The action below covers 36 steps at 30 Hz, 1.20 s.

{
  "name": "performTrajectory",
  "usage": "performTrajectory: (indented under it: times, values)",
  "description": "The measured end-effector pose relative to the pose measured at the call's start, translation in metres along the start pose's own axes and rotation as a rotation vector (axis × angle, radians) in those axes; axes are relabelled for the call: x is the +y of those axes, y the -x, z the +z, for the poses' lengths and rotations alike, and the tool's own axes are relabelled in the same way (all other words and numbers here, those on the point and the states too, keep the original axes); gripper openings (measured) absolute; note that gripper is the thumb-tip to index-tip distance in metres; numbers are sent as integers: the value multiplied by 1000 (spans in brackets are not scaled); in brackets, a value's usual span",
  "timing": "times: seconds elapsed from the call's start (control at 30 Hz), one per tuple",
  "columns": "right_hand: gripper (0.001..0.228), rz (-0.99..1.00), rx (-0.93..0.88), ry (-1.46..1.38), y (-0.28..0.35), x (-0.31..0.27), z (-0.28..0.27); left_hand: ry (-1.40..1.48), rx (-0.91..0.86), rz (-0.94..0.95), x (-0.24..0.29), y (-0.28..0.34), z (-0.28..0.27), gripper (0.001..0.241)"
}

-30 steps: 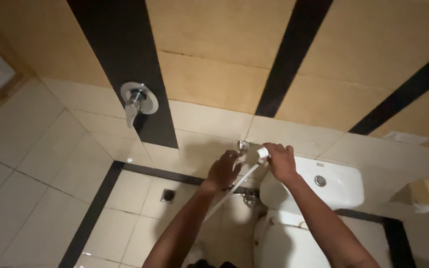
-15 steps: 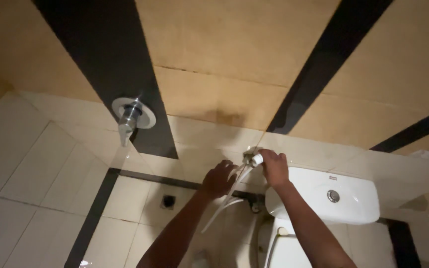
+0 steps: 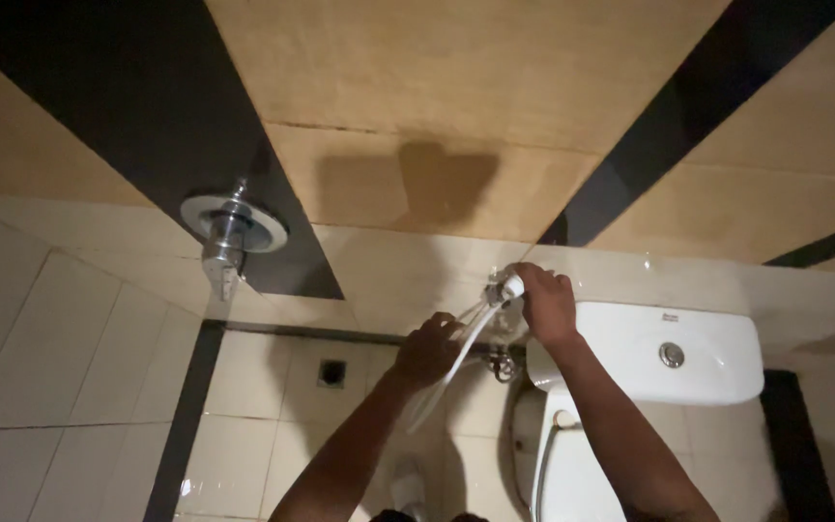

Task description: The person uses a handheld bidet sprayer to wash the toilet bowl and surrounding floor area. Afterward, they pick up a green cloth and wipe the wall tiles and the area around the sink.

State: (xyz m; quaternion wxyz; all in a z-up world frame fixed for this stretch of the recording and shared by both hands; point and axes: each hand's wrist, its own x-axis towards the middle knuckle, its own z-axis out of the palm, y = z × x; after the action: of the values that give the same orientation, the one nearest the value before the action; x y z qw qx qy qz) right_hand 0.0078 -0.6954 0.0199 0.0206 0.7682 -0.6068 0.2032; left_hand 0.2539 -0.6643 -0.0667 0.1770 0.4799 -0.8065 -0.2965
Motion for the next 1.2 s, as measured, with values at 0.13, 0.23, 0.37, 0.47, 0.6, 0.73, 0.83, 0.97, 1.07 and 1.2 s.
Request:
performTrajectory:
  times: [0.13,0.23,0.37,0.47,0.6,0.73,0.83,0.97,1.07,1.2]
  values:
    - [41,68,24,-117,2,-14,-10,-262,205,490,-18,4,33,12]
    - [47,26,99,-139,9,-8,-1,124,259,217,8,10,21,26]
    - [47,106,-88,-29,28,19,40,207,166,148,11,15,22,29]
    - [52,125,-34,-50,21,6,37,220,132,101,7,18,12,26]
    - [49,202,7,-39,27,9,51,204,251,228,-9,26,18,25]
    - [48,193,-13,14,24,-3,36,181,141,63,-3,26,18,25]
    - [54,240,-108,51,24,-15,23,184,212,87,15,28,1,29]
    - [75,53,-63,222,41,-46,24,213,326,168,25,26,-14,48]
    - [76,-90,-129,170,57,-75,31,67,425,173,25,32,-28,61]
    - [81,-226,-226,50,53,-111,31,-83,494,169,13,34,-45,69]
